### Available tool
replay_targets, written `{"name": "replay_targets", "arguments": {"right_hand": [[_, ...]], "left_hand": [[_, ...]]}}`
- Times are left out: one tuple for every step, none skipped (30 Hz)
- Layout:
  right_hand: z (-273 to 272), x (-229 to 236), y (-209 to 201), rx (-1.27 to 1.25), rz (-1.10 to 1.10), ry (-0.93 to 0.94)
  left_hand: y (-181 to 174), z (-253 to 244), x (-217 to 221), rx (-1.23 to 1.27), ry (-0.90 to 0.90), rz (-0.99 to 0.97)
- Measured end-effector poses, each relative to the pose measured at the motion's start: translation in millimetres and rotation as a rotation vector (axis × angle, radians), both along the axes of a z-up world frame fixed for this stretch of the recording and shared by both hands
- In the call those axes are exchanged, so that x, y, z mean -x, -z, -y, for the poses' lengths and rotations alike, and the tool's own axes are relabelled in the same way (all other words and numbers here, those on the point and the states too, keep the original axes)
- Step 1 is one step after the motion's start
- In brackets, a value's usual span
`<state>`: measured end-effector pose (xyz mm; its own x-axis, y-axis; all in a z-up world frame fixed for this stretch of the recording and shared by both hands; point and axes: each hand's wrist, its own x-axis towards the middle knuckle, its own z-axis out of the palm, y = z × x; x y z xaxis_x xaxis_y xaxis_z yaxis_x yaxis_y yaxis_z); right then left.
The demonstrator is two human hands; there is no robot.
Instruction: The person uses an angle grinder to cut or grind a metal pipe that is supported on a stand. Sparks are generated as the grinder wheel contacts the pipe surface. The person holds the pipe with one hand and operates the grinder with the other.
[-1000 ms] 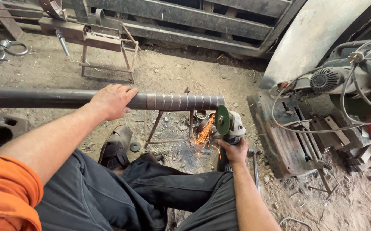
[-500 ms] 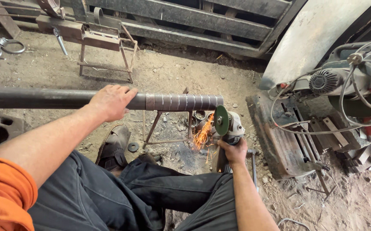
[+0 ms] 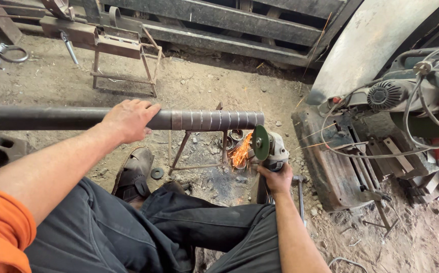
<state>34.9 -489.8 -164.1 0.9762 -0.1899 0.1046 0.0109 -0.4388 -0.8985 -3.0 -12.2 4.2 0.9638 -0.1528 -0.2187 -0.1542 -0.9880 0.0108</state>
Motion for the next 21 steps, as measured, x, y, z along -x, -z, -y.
{"name": "replay_targets", "arguments": {"right_hand": [[-0.4, 0.1, -0.2, 0.023, 0.004, -0.008], [0.8, 1.0, -1.2, 0.048, 0.009, -0.015], [1.1, 1.4, -2.0, 0.072, 0.013, -0.022], [1.2, 1.5, -2.7, 0.068, 0.0, -0.013], [0.9, 1.5, -3.3, 0.063, -0.013, -0.003], [-0.6, 0.9, -3.8, 0.056, -0.025, 0.005], [-1.2, 0.9, -4.6, 0.026, -0.023, -0.006], [-1.5, 1.8, -5.1, -0.005, -0.021, -0.016], [-1.9, 2.3, -5.0, -0.036, -0.019, -0.025], [-1.0, 1.4, -5.0, 0.015, -0.021, -0.005], [0.3, -0.1, -4.8, 0.066, -0.023, 0.016], [0.3, -2.0, -4.3, 0.116, -0.023, 0.035], [-0.1, -2.2, -3.0, 0.04, -0.052, 0.028], [0.5, -3.4, -2.3, -0.035, -0.078, 0.02], [1.5, -4.8, -2.0, -0.109, -0.104, 0.012], [1.9, -6.2, -1.6, -0.103, -0.077, 0.001], [1.8, -8.7, -1.6, -0.097, -0.051, -0.01], [2.5, -9.3, -1.9, -0.09, -0.025, -0.019], [3.9, -9.0, -3.0, -0.057, -0.043, -0.015], [4.5, -8.3, -4.4, -0.025, -0.061, -0.013], [3.9, -8.1, -5.4, 0.007, -0.079, -0.011]], "left_hand": [[-1.0, -0.6, 0.4, 0.001, 0.004, 0.004], [-1.2, -0.8, 0.2, 0.004, 0.01, 0.008], [-0.5, -1.4, -0.4, 0.007, 0.016, 0.012], [0.9, -2.3, -1.0, 0.029, 0.019, 0.003], [2.5, -3.8, -1.7, 0.052, 0.022, -0.005], [3.8, -5.0, -2.5, 0.073, 0.023, -0.013], [5.0, -4.6, -3.5, 0.066, 0.021, -0.014], [5.2, -3.9, -4.2, 0.059, 0.02, -0.015], [4.7, -3.0, -4.5, 0.051, 0.019, -0.016], [4.2, -1.4, -4.3, 0.039, 0.015, -0.018], [3.4, -0.2, -3.3, 0.028, 0.011, -0.02], [2.1, -0.2, -2.1, 0.015, 0.004, -0.022], [1.3, -0.5, -0.4, 0.004, 0.017, -0.017], [1.1, -0.3, 0.1, -0.005, 0.029, -0.01], [1.2, -0.7, -0.3, -0.014, 0.041, -0.003], [1.6, -1.9, -1.1, 0.015, 0.031, -0.013], [2.5, -2.9, -2.5, 0.044, 0.02, -0.023], [3.9, -2.7, -4.1, 0.074, 0.012, -0.034], [5.2, -1.8, -6.0, 0.069, 0.012, -0.036], [5.6, -1.3, -7.6, 0.064, 0.011, -0.038], [5.0, -1.0, -8.3, 0.058, 0.01, -0.041]]}}
